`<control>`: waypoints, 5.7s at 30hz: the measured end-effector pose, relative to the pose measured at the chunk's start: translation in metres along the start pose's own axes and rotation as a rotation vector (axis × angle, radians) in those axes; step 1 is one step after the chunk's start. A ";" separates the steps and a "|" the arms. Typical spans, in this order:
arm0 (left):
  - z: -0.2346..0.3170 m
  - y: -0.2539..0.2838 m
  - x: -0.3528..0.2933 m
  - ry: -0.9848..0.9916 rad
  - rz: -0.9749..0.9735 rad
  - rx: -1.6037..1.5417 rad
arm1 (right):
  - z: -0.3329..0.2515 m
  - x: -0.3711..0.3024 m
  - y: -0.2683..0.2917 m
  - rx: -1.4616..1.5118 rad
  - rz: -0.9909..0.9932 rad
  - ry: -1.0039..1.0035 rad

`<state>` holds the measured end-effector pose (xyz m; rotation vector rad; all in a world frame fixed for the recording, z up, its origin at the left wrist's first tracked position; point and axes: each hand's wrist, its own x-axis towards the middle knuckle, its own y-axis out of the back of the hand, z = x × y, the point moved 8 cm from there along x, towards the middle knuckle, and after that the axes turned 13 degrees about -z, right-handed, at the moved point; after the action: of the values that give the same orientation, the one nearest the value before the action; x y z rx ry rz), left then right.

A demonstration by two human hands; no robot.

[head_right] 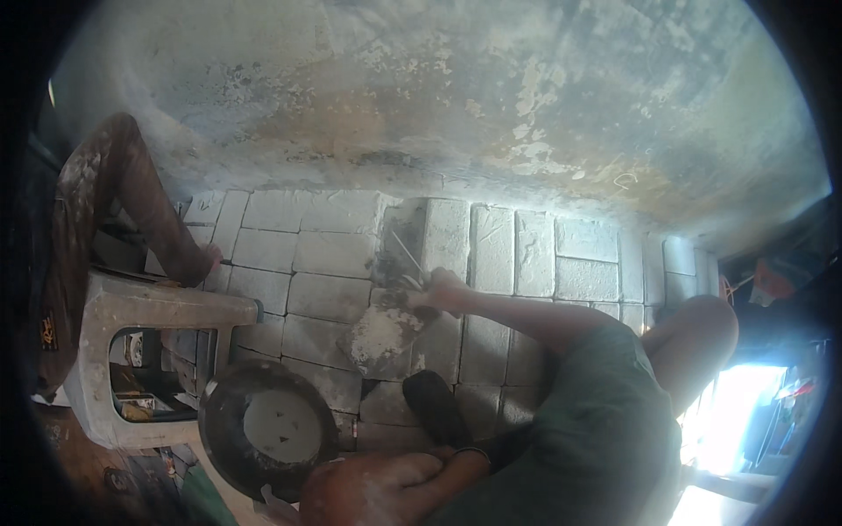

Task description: The person is applying white grout or plaster to the gaps between stone blocks on a wall using a putty knife.

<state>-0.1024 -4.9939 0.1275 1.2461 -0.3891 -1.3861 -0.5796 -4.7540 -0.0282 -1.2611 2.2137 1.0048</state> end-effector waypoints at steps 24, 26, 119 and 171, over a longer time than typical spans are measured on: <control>0.068 -0.078 0.043 -0.395 -0.068 -0.044 | 0.012 0.154 -0.033 0.031 0.400 -0.367; 0.073 -0.084 0.046 -0.477 -0.196 -0.099 | 0.016 0.157 -0.036 0.049 0.409 -0.383; 0.368 -0.160 0.007 -0.984 -0.109 0.422 | 0.003 0.165 -0.012 -0.147 0.438 -0.173; 0.417 -0.182 0.002 -1.099 -0.103 0.540 | -0.102 0.004 0.045 -0.412 0.478 0.172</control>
<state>-0.5389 -5.1216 0.1346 0.7860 -1.5444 -2.0565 -0.6201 -4.8181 0.0545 -1.0152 2.6018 1.6578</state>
